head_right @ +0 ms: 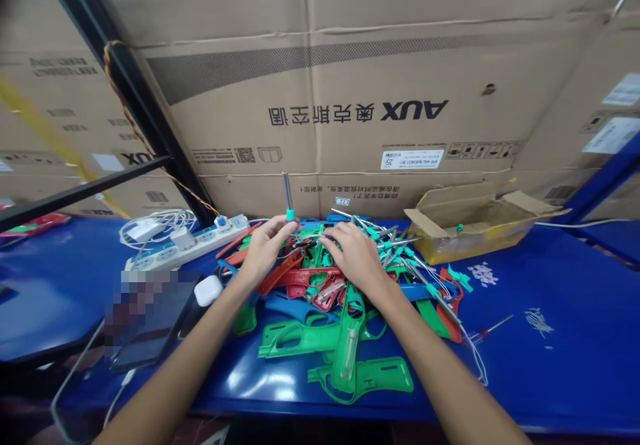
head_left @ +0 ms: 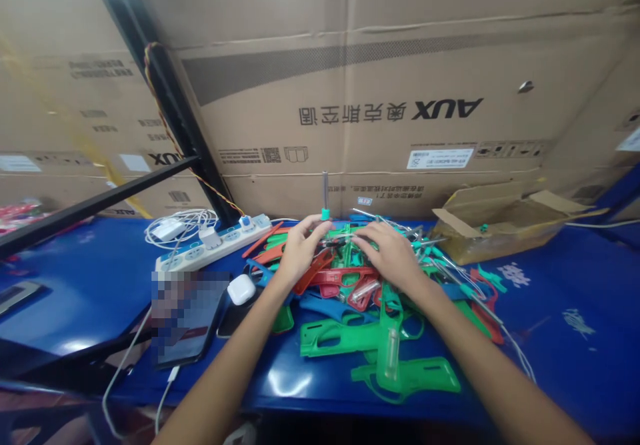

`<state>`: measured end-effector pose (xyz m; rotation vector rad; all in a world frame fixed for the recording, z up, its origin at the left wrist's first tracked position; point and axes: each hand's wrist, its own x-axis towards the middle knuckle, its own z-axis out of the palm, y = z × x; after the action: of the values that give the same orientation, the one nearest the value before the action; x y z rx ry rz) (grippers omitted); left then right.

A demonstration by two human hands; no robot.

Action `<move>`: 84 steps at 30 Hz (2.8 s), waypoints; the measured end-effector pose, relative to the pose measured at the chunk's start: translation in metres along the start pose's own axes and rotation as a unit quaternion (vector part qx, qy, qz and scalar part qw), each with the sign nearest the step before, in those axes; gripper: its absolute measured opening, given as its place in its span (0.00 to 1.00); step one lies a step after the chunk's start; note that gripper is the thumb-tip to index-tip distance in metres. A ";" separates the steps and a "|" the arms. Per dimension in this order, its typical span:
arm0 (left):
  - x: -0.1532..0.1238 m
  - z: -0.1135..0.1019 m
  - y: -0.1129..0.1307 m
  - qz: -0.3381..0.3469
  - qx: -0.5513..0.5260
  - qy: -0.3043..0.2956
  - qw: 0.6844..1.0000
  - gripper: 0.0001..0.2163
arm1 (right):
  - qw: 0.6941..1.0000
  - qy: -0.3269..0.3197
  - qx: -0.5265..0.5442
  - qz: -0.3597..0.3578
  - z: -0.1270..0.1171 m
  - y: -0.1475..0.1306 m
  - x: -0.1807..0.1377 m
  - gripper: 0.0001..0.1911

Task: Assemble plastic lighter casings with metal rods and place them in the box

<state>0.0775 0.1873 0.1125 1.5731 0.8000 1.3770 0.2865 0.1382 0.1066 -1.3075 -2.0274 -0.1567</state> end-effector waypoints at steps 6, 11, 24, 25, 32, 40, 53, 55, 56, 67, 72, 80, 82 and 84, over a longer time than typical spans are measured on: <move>-0.006 0.000 0.009 -0.024 -0.025 -0.039 0.999 0.14 | 0.997 0.074 -0.021 -0.002 0.007 -0.009 0.011 0.15; -0.008 -0.002 0.013 -0.026 -0.050 -0.054 0.997 0.14 | 0.996 0.091 -0.009 -0.015 0.010 -0.012 0.016 0.15; -0.003 -0.021 0.011 0.030 -0.097 0.070 0.992 0.16 | 0.989 0.140 0.036 -0.035 -0.014 -0.007 0.009 0.14; -0.004 -0.020 0.011 0.028 -0.096 0.064 0.993 0.16 | 0.989 0.135 0.041 -0.040 -0.013 -0.009 0.009 0.13; -0.010 -0.004 0.011 0.002 -0.087 0.021 0.996 0.12 | 0.989 0.108 0.081 -0.063 -0.008 -0.018 0.007 0.12; -0.011 -0.002 0.005 -0.013 -0.125 0.026 0.992 0.13 | 0.988 0.070 0.111 -0.076 -0.009 -0.012 0.003 0.09; -0.012 -0.008 0.015 -0.009 -0.207 0.037 0.978 0.16 | 0.982 0.104 0.146 -0.063 -0.022 -0.015 -0.002 0.07; -0.014 -0.004 0.015 -0.016 -0.203 0.022 0.979 0.16 | 0.982 0.096 0.150 -0.065 -0.020 -0.019 -0.002 0.06; -0.015 -0.002 0.015 -0.019 -0.201 0.015 0.979 0.16 | 0.982 0.092 0.152 -0.067 -0.018 -0.021 -0.003 0.06; -0.016 -0.004 0.020 0.000 -0.223 0.016 0.975 0.16 | 0.979 0.087 0.185 -0.024 -0.018 -0.018 -0.005 0.08; -0.017 -0.003 0.020 0.002 -0.239 0.008 0.971 0.16 | 0.980 0.077 0.185 -0.017 -0.020 -0.019 -0.006 0.08; -0.019 -0.002 0.015 0.027 -0.190 0.006 0.981 0.14 | 0.985 0.080 0.156 0.002 -0.019 -0.025 -0.008 0.10; -0.019 -0.001 0.015 0.032 -0.181 0.009 0.983 0.14 | 0.985 0.084 0.153 0.001 -0.020 -0.025 -0.008 0.11; -0.020 -0.001 0.017 0.032 -0.177 0.008 0.984 0.14 | 0.985 0.088 0.148 0.000 -0.021 -0.025 -0.008 0.11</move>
<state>0.0719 0.1630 0.1193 1.3194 0.4835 1.4869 0.2783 0.1111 0.1243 -1.0686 -1.8200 0.0295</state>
